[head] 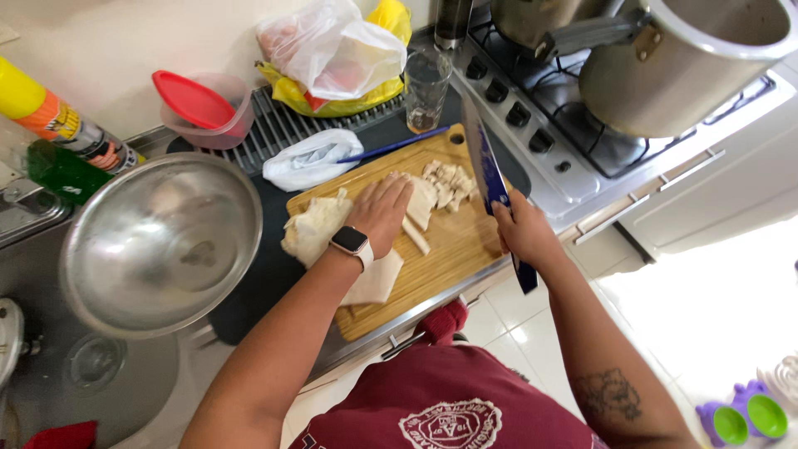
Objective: The person retrieves a knife and chops a piece of white meat on a wooden cutting board. They then transfer the chopped pieces into a pot on the stove. The person continues to slice and chop more meat from a larger piece.
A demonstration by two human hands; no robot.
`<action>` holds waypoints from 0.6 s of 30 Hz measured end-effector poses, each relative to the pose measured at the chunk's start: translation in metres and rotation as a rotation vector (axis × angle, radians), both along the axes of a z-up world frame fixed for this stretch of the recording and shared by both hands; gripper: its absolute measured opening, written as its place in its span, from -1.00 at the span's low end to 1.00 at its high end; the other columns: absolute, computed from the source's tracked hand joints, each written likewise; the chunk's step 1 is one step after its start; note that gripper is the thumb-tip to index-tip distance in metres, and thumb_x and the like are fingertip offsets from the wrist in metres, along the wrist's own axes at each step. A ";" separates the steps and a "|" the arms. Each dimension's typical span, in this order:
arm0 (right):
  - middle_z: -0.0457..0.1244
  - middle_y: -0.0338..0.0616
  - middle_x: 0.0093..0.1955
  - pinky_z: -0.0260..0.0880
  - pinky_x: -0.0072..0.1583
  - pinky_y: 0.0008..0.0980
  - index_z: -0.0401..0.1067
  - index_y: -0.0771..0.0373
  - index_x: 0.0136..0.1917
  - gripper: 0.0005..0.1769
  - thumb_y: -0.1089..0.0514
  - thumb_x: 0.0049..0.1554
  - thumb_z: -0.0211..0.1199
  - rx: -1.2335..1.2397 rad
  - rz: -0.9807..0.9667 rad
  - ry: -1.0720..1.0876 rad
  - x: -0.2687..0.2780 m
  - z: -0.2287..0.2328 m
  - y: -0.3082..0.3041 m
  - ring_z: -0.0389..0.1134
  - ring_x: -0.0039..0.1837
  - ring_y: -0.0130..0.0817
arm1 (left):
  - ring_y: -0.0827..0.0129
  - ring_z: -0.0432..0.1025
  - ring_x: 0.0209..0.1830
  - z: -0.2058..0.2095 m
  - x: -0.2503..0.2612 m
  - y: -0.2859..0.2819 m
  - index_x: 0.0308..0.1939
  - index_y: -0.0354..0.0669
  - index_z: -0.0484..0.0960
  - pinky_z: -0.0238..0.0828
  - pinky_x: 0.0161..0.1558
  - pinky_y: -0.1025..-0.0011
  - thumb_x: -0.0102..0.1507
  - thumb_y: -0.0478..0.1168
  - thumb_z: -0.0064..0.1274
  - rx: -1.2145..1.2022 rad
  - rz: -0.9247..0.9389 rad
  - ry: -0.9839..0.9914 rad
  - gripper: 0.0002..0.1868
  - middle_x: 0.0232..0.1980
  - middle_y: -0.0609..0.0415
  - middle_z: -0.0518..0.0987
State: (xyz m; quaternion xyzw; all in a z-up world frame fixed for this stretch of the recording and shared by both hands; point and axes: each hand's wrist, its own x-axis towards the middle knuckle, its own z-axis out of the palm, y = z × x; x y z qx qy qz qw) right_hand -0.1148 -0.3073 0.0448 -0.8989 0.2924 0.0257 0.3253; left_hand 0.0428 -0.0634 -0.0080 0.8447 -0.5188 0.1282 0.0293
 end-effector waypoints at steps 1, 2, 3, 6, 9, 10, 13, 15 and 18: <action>0.37 -0.12 -0.45 0.42 0.15 -0.01 0.29 0.06 -0.05 -0.63 -0.24 0.32 -0.04 -0.002 0.011 0.000 0.002 -0.004 -0.008 0.50 -0.04 -0.01 | 0.04 0.06 0.62 -0.008 0.011 -0.011 0.52 -0.20 0.24 0.03 0.51 0.10 0.21 -0.33 0.08 -0.002 0.011 0.000 -0.23 0.54 -0.08 0.27; 0.39 0.09 -0.24 0.40 0.22 0.08 0.28 0.08 0.02 -0.62 -0.25 0.32 -0.02 -0.035 -0.001 0.037 0.003 -0.009 -0.017 0.45 0.09 0.13 | 0.01 0.03 0.63 -0.016 0.021 -0.021 0.54 -0.21 0.19 -0.03 0.53 0.03 0.22 -0.32 0.07 0.046 -0.014 0.022 -0.21 0.55 -0.10 0.25; 0.40 0.30 -0.04 0.37 0.29 0.16 0.27 0.11 0.08 -0.59 -0.27 0.32 0.00 -0.069 -0.012 0.073 0.004 -0.014 -0.026 0.40 0.21 0.27 | -0.03 0.00 0.64 -0.025 0.030 -0.032 0.56 -0.21 0.14 -0.09 0.56 -0.03 0.23 -0.31 0.05 0.094 -0.038 0.044 -0.19 0.55 -0.11 0.23; 0.41 0.28 -0.07 0.45 0.22 0.16 0.26 0.07 0.07 -0.59 -0.29 0.30 -0.03 -0.205 0.097 0.127 0.016 -0.031 -0.065 0.44 0.12 0.27 | 0.06 0.21 0.51 -0.039 0.046 -0.050 0.45 -0.11 0.27 0.11 0.48 0.03 0.17 -0.24 0.07 0.164 -0.012 0.088 -0.27 0.37 0.00 0.38; 0.39 0.14 -0.05 0.50 0.14 0.12 0.27 -0.02 0.09 -0.56 -0.37 0.29 -0.06 -0.352 0.275 0.141 0.017 -0.009 -0.090 0.46 0.09 0.19 | 0.15 0.39 0.17 0.011 0.026 -0.055 0.29 0.01 0.38 0.44 0.11 0.13 0.12 -0.23 0.09 0.153 0.006 0.025 -0.38 0.06 0.10 0.42; 0.39 0.14 -0.05 0.50 0.14 0.12 0.27 -0.02 0.09 -0.56 -0.37 0.29 -0.06 -0.359 0.298 0.140 0.018 -0.003 -0.099 0.46 0.09 0.19 | 0.15 0.39 0.17 0.010 0.024 -0.056 0.29 0.01 0.38 0.44 0.11 0.13 0.12 -0.23 0.09 0.148 0.029 0.030 -0.38 0.06 0.10 0.42; 0.39 0.04 -0.01 0.52 0.10 0.07 0.30 -0.04 0.18 -0.62 -0.29 0.29 0.02 -0.370 0.415 0.101 0.029 0.014 -0.118 0.47 0.08 0.11 | 0.11 0.31 0.11 0.011 0.015 -0.059 0.36 0.14 0.27 0.40 0.06 0.08 0.15 -0.26 0.07 0.239 0.124 0.108 -0.31 0.04 0.12 0.33; 0.38 0.05 0.10 0.47 0.19 0.11 0.29 -0.09 0.26 -0.56 -0.30 0.23 0.09 -0.366 0.500 0.133 0.042 0.025 -0.125 0.44 0.17 0.16 | 0.12 0.31 0.04 0.014 0.002 -0.062 0.25 0.15 0.30 0.37 -0.02 0.13 0.16 -0.27 0.08 0.258 0.217 0.123 -0.42 -0.03 0.12 0.31; 0.39 0.04 0.07 0.47 0.16 0.06 0.32 -0.09 0.25 -0.56 -0.21 0.17 0.26 -0.333 0.615 0.032 0.075 0.020 -0.139 0.44 0.18 0.13 | 0.12 0.26 0.05 0.012 -0.011 -0.065 0.20 0.16 0.28 0.29 -0.05 0.10 0.18 -0.24 0.03 0.298 0.333 0.198 -0.48 -0.02 0.12 0.27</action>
